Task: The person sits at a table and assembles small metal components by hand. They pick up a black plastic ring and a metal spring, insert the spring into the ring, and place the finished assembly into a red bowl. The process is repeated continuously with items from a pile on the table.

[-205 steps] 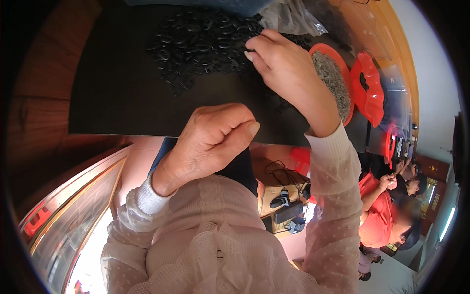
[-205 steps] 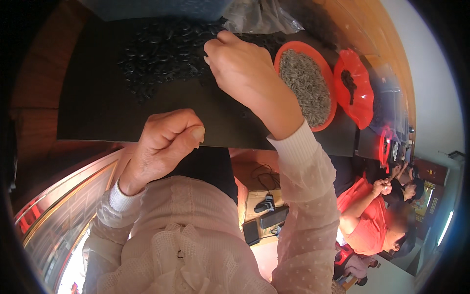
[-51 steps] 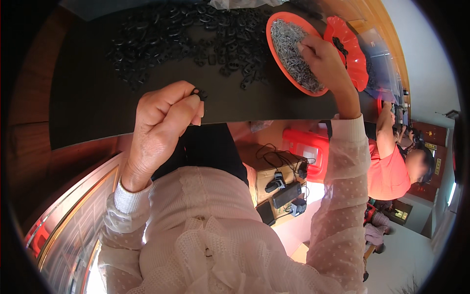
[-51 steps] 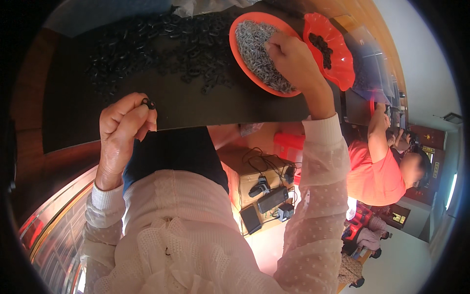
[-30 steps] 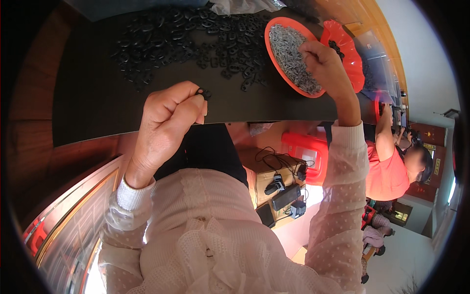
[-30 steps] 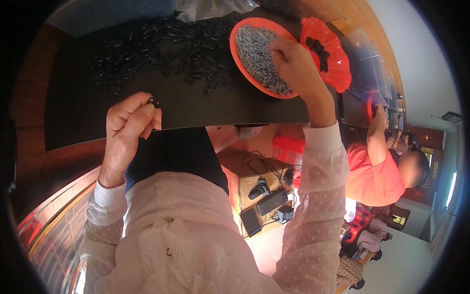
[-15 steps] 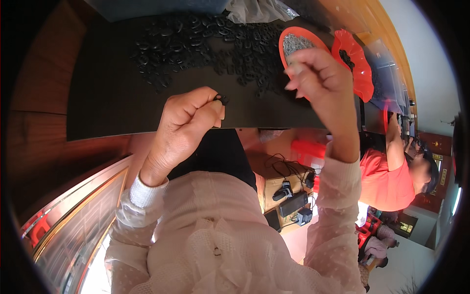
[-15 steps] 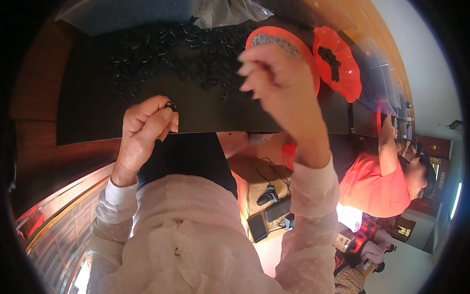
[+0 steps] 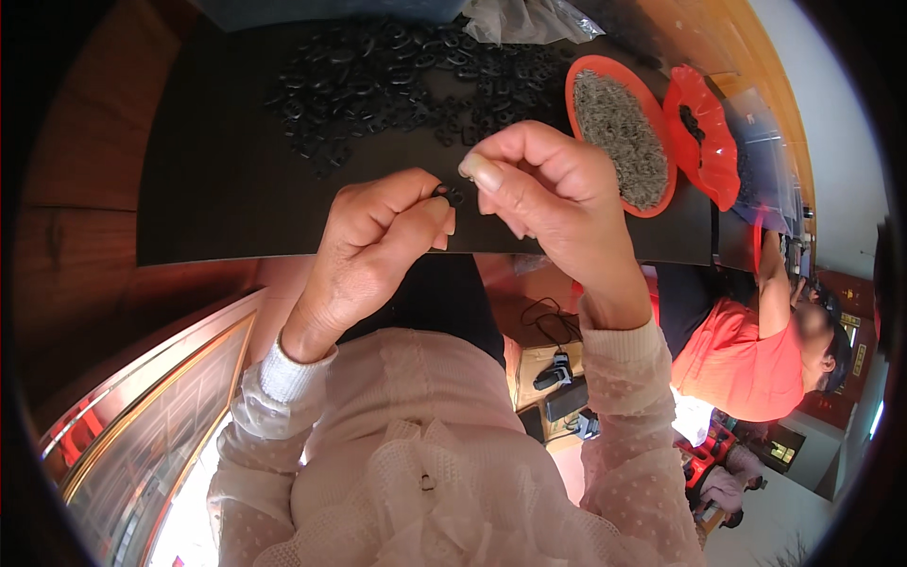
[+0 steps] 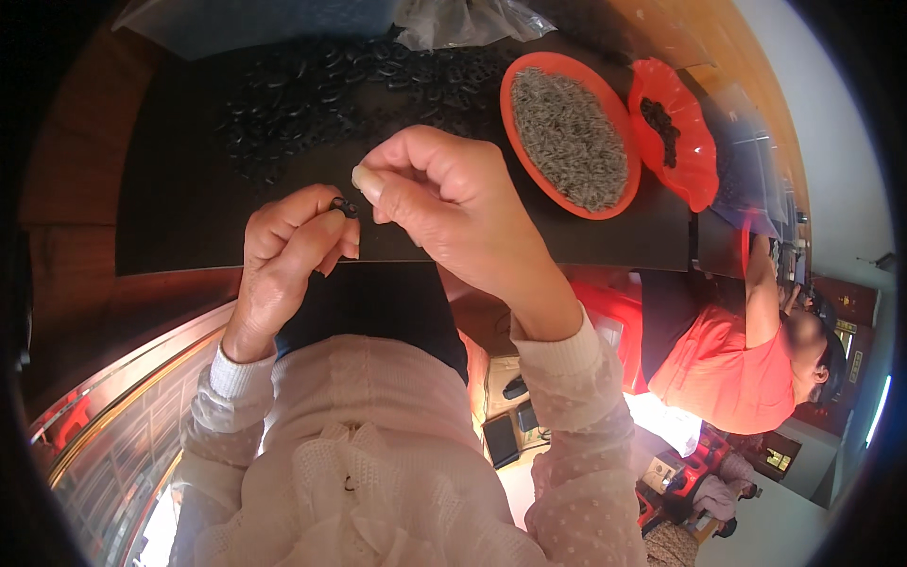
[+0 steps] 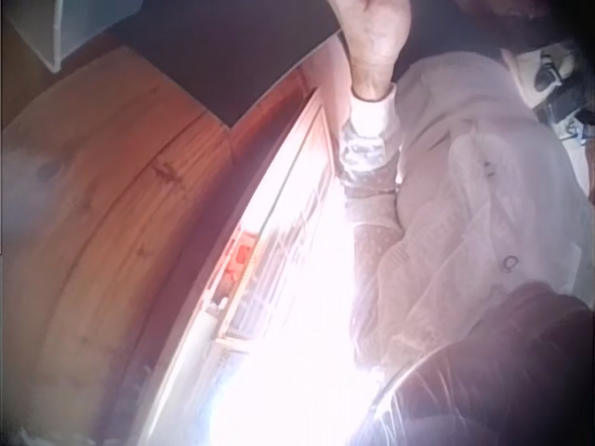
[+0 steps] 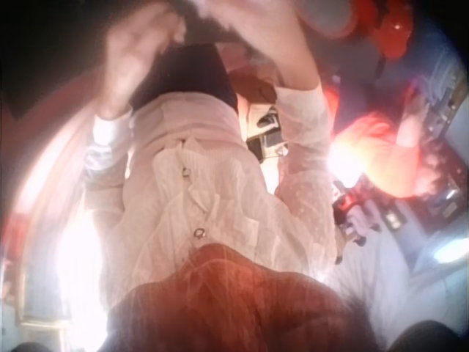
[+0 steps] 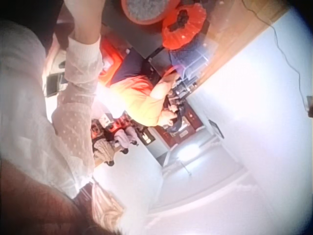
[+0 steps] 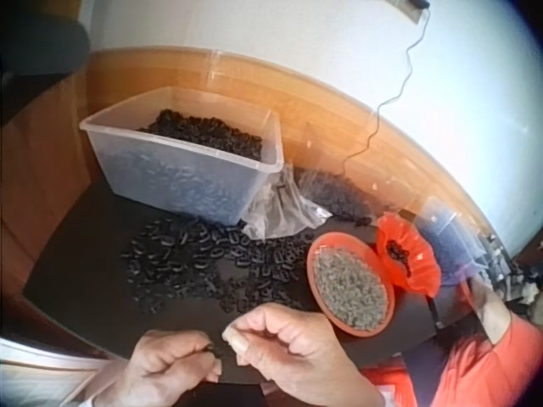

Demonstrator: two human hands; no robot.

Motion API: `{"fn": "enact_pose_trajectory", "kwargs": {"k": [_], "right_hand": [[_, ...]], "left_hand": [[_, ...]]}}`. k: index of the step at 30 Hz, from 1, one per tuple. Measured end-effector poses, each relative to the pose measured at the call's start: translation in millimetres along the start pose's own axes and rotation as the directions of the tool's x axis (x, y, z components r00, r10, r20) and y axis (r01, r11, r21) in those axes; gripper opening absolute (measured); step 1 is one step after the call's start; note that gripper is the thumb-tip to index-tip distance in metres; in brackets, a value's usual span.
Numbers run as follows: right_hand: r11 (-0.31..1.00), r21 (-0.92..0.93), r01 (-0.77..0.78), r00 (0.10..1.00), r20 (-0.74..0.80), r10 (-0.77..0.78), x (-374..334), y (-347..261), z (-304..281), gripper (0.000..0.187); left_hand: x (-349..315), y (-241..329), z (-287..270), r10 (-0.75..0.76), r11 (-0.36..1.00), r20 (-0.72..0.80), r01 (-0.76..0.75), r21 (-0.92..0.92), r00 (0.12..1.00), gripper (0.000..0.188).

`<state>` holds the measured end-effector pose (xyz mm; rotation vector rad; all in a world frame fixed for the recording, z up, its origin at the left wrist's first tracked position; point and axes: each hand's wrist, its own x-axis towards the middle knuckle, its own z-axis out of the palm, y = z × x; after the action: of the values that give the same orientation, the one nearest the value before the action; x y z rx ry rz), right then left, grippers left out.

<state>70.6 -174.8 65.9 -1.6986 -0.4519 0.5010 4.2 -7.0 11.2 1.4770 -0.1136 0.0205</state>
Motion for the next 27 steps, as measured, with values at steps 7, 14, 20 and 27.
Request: {"fn": "enact_pose_trajectory", "kwargs": {"k": [7, 14, 20, 27], "right_hand": [[0.997, -0.07, 0.042, 0.999, 0.006, -0.042, 2.9, 1.5, 6.3, 0.014], [0.997, -0.011, 0.08, 0.997, -0.016, -0.081, 0.5, 10.7, 12.7, 0.014], [0.991, 0.098, 0.086, 0.996, -0.001, -0.086, 0.8, 6.9, 20.5, 0.014], [0.997, 0.034, 0.062, 0.998, -0.023, -0.062, -6.2, 5.1, 20.1, 0.014]], "left_hand": [[0.6, 5.8, -1.8, -0.061, 0.997, 0.01, 0.061, -0.054, 0.998, 0.014], [-0.8, 7.6, -0.3, -0.083, 0.995, 0.011, 0.084, -0.053, 0.996, 0.015], [-0.4, 1.8, -3.9, -0.054, 0.997, 0.013, 0.055, -0.054, 0.998, 0.016], [-0.3, 0.6, -0.2, -0.055, 0.994, -0.007, 0.054, -0.099, 0.998, 0.018]]}}
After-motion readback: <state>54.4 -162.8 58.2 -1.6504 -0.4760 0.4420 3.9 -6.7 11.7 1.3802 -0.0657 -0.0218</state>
